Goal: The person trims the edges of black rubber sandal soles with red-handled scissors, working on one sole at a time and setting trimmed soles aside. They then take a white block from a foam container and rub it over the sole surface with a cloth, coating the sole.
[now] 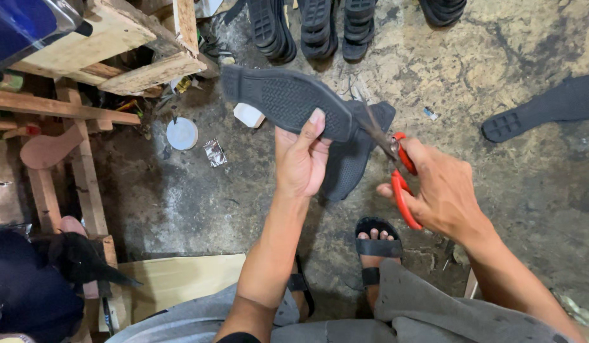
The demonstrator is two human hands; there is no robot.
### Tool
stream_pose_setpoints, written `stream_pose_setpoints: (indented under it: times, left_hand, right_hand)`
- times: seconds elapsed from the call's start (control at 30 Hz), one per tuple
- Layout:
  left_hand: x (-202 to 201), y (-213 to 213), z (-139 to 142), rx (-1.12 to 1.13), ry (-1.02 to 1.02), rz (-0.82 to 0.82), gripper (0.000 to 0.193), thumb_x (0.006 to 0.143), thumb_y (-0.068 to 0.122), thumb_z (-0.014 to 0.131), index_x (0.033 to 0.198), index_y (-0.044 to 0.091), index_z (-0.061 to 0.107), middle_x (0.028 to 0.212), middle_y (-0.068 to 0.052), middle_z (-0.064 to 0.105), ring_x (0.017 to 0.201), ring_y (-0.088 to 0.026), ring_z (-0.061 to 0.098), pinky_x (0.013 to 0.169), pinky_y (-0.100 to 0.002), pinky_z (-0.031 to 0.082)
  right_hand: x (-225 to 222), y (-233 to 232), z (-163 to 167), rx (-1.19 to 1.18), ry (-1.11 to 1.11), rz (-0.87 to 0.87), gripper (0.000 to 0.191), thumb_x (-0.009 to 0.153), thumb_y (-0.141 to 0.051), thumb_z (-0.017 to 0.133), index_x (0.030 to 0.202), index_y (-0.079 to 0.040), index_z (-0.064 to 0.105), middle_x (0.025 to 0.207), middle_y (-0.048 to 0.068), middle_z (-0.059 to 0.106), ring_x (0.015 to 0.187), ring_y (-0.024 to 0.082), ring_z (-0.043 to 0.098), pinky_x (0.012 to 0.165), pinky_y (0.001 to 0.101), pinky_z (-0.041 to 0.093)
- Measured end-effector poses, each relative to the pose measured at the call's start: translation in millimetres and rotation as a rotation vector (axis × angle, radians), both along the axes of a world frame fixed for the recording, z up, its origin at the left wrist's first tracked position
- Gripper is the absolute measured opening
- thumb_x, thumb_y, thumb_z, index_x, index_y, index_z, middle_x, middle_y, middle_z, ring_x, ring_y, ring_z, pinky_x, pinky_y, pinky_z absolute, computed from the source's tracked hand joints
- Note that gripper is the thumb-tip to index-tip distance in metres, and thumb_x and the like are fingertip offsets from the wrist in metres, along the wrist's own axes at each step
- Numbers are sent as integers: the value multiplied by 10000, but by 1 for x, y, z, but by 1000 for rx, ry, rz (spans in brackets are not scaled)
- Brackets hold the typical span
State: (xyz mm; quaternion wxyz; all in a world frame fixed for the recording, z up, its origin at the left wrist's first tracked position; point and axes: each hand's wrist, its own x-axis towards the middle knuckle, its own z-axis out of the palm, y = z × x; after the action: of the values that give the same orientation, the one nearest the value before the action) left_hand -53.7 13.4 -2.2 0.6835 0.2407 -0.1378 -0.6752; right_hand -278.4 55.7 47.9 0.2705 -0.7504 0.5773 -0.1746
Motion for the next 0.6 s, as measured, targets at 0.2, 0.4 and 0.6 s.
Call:
stream_pose_setpoints:
  times: [0.2,0.4,0.6]
  left_hand:
    - [-6,8,11,-40,-128,45,378,1002,-119,654,1331,14,524,1203,-109,664,1048,-193,693,921,-356,604]
    - [-6,8,16,-50,-146,40,382,975,-122,667,1310,10,537,1180,-94,676,1026,-177,696,913,-342,608]
    - [-4,9,13,-69,-186,45,370,995,-133,671,1315,-9,533,1174,-104,678,1024,-185,702,925,-334,603]
  right_hand:
    - [16,-7,11,-98,-24,19,643,714,-518,813,1107,-56,597,884,144,643,830,374,648,692,458,467]
    - [19,-7,14,-119,-8,-8,710,703,-532,818,1156,-32,597,879,149,634,811,370,644,677,451,458]
    - [19,-8,17,-104,-29,-9,672,714,-536,814,1124,-48,601,864,134,636,808,356,646,677,444,456]
